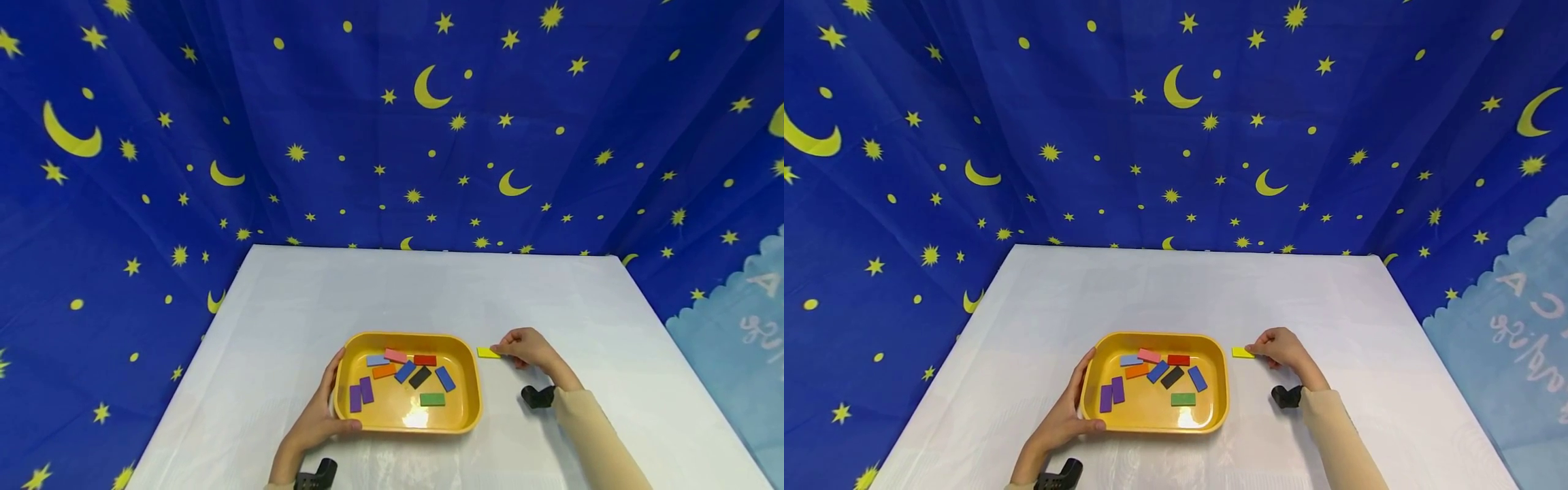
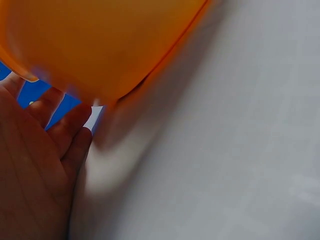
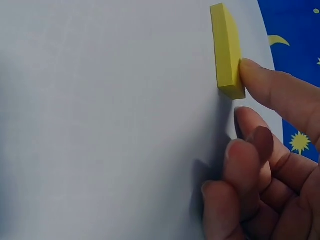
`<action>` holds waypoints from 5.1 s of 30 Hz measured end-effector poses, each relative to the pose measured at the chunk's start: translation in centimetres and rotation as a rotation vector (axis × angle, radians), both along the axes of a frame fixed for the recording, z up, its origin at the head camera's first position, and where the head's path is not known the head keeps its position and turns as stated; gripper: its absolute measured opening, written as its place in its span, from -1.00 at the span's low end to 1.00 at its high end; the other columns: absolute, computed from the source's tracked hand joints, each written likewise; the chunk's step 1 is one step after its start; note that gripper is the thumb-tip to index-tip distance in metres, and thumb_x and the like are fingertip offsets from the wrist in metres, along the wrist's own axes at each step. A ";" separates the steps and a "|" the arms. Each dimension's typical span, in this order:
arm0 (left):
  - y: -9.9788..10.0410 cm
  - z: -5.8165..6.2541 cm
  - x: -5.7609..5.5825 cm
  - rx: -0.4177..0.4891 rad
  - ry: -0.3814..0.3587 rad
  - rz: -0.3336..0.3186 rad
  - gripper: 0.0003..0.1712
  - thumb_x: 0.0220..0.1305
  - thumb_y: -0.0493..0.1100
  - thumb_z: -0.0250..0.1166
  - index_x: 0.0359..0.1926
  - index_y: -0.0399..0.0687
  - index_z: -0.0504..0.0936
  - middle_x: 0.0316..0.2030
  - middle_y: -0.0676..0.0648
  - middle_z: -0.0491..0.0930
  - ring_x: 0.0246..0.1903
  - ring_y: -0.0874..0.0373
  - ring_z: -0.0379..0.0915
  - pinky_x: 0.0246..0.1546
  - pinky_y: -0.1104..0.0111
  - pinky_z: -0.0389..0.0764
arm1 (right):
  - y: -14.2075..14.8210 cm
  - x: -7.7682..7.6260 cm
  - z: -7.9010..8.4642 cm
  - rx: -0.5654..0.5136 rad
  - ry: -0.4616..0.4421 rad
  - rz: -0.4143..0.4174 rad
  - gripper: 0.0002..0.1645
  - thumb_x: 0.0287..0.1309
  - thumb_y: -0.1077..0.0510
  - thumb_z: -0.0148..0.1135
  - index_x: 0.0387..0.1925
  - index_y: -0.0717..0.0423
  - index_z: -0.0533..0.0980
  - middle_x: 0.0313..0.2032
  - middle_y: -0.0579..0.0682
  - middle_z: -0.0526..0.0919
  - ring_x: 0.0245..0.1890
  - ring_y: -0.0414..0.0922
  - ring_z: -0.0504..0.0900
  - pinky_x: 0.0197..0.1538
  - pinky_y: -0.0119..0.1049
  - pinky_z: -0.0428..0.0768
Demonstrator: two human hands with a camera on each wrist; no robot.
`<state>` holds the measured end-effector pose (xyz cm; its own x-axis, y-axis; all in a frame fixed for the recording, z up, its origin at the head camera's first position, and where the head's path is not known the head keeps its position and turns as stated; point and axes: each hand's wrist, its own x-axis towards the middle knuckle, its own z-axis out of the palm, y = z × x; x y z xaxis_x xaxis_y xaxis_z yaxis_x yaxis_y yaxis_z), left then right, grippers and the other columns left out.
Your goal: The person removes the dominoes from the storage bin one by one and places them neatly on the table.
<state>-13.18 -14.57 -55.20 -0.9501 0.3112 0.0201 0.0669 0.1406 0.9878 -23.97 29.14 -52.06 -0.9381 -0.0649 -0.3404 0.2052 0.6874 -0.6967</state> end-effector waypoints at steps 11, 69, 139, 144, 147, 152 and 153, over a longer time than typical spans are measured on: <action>0.0 -0.1 -0.1 0.000 0.007 0.007 0.35 -0.20 -0.09 0.59 0.46 0.49 -0.15 0.43 -0.01 -0.01 0.36 -0.02 -0.09 0.25 -0.20 -0.18 | -0.9 -0.3 1.6 -0.002 0.046 0.048 -0.59 0.12 -0.12 0.32 -0.39 0.18 0.52 -0.65 -0.02 0.46 -0.70 -0.15 0.38 -0.57 -0.31 0.40; 0.0 -0.3 0.1 0.007 0.025 -0.010 0.35 -0.17 -0.10 0.58 0.47 0.46 -0.17 0.45 0.00 -0.08 0.38 -0.04 -0.14 0.25 -0.19 -0.15 | -20.7 2.2 2.5 0.335 0.472 0.637 -0.73 -0.14 -0.04 0.51 -0.56 -0.09 0.54 -0.62 -0.30 0.45 -0.62 -0.32 0.39 -0.57 -0.41 0.35; -0.2 -0.2 0.0 0.025 0.044 -0.012 0.37 -0.20 -0.26 0.58 0.48 0.39 -0.14 0.43 -0.04 0.00 0.36 -0.04 -0.09 0.25 -0.16 -0.18 | -16.8 1.7 6.3 -0.142 0.295 0.490 -0.78 0.14 -0.06 0.31 -0.42 0.00 0.61 -0.75 -0.17 0.39 -0.80 -0.26 0.29 -0.69 -0.41 0.27; 0.0 -0.1 0.0 0.030 0.033 -0.009 0.35 -0.19 -0.23 0.58 0.47 0.40 -0.13 0.42 -0.05 0.02 0.36 -0.04 -0.08 0.25 -0.18 -0.18 | -14.2 1.0 7.0 -0.222 0.271 0.399 -0.78 0.19 -0.04 0.28 -0.37 0.03 0.60 -0.69 -0.09 0.40 -0.74 -0.21 0.32 -0.64 -0.40 0.29; 0.0 -0.1 0.0 0.030 0.031 -0.010 0.35 -0.19 -0.22 0.58 0.48 0.40 -0.14 0.41 -0.06 0.06 0.34 -0.05 -0.05 0.25 -0.18 -0.17 | -12.3 0.7 7.2 -0.259 0.254 0.313 -0.74 0.20 -0.04 0.27 -0.34 0.09 0.60 -0.67 0.01 0.43 -0.73 -0.06 0.37 -0.64 -0.35 0.35; 0.1 -0.2 0.0 0.029 0.033 -0.011 0.36 -0.19 -0.22 0.58 0.47 0.40 -0.13 0.39 -0.08 0.10 0.33 -0.06 -0.01 0.24 -0.19 -0.16 | -7.9 -0.4 5.9 -0.285 0.222 0.168 -0.61 0.21 -0.07 0.24 -0.26 0.22 0.58 -0.69 0.07 0.44 -0.71 0.09 0.38 -0.63 -0.18 0.44; 0.1 -0.3 0.0 0.028 0.032 -0.011 0.36 -0.20 -0.22 0.58 0.47 0.40 -0.13 0.38 -0.08 0.10 0.32 -0.06 -0.01 0.24 -0.19 -0.16 | -6.9 -0.6 5.5 -0.284 0.210 0.145 -0.60 0.22 -0.06 0.24 -0.23 0.24 0.58 -0.70 0.07 0.44 -0.72 0.08 0.38 -0.62 -0.15 0.44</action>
<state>-13.20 -14.51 -55.45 -0.9454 0.3204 0.0595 0.1001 0.1118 0.9887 -24.52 22.25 -46.54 -0.9596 -0.2663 -0.0911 -0.0475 0.4723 -0.8802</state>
